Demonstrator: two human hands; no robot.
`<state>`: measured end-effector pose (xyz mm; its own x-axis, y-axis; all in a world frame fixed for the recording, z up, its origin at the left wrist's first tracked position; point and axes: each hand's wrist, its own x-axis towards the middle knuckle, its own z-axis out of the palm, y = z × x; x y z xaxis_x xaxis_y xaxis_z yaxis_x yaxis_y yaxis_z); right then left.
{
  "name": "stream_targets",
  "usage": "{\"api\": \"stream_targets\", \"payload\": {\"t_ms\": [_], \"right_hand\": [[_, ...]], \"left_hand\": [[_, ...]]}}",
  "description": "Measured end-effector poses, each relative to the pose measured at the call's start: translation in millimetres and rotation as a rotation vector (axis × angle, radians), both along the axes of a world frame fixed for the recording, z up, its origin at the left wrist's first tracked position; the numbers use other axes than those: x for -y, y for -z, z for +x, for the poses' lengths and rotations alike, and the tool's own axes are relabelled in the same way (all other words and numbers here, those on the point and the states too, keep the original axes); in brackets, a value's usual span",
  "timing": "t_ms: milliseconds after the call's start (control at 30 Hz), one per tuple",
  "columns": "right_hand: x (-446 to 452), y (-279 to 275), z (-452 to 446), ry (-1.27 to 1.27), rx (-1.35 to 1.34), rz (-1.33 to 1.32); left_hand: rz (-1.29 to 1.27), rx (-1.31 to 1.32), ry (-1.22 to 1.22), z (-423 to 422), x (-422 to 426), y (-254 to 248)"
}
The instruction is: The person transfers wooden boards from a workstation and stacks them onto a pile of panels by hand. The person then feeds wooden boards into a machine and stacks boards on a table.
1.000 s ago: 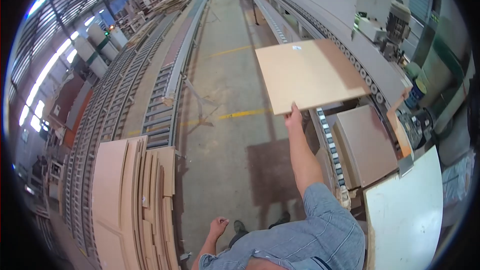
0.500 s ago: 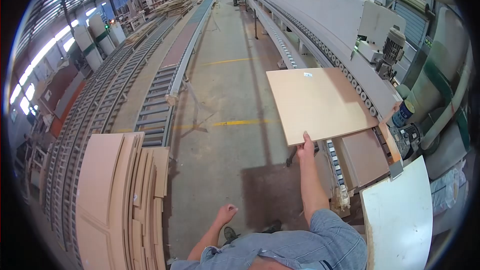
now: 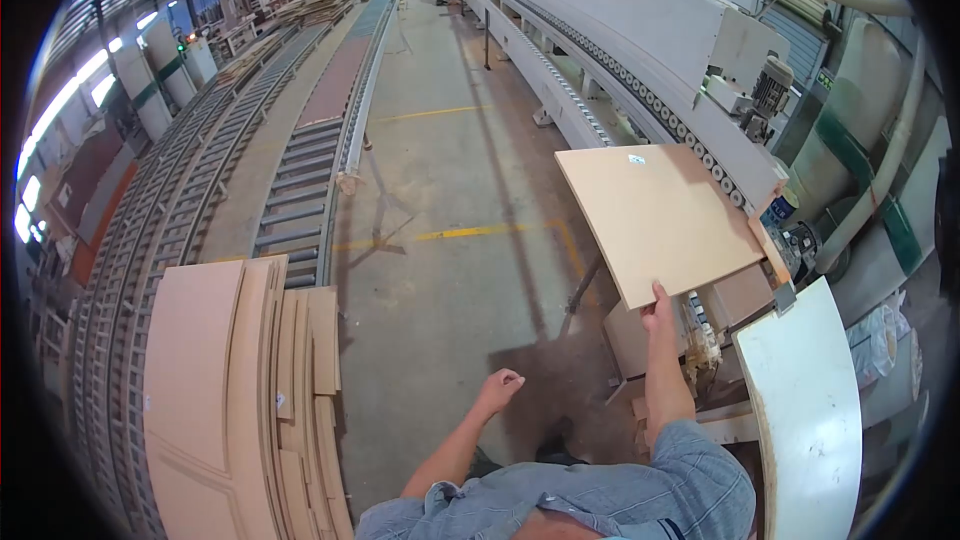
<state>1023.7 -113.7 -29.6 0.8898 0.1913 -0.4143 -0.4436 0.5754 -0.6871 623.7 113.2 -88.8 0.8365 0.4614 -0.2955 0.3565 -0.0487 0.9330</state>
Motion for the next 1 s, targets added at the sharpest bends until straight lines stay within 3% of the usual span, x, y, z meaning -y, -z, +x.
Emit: {"api": "stream_targets", "payload": {"t_ms": [167, 300, 600, 800, 1000], "right_hand": [[34, -10, -39, 0.061, -0.024, 0.053], [70, -1, -62, 0.055, -0.025, 0.088], [149, -5, -115, -0.018, -0.092, 0.193], [196, 0, -153, -0.016, -0.059, 0.207], [237, 12, -197, 0.046, -0.007, 0.092]], "left_hand": [[-0.100, 0.035, -0.015, 21, 10, -17], [-0.202, 0.057, -0.040, 55, 32, -61], [-0.384, 0.134, -0.084, 199, 111, -106], [-0.540, 0.187, -0.140, 265, 144, -102], [-0.578, 0.175, -0.299, 274, 169, -117]]}}
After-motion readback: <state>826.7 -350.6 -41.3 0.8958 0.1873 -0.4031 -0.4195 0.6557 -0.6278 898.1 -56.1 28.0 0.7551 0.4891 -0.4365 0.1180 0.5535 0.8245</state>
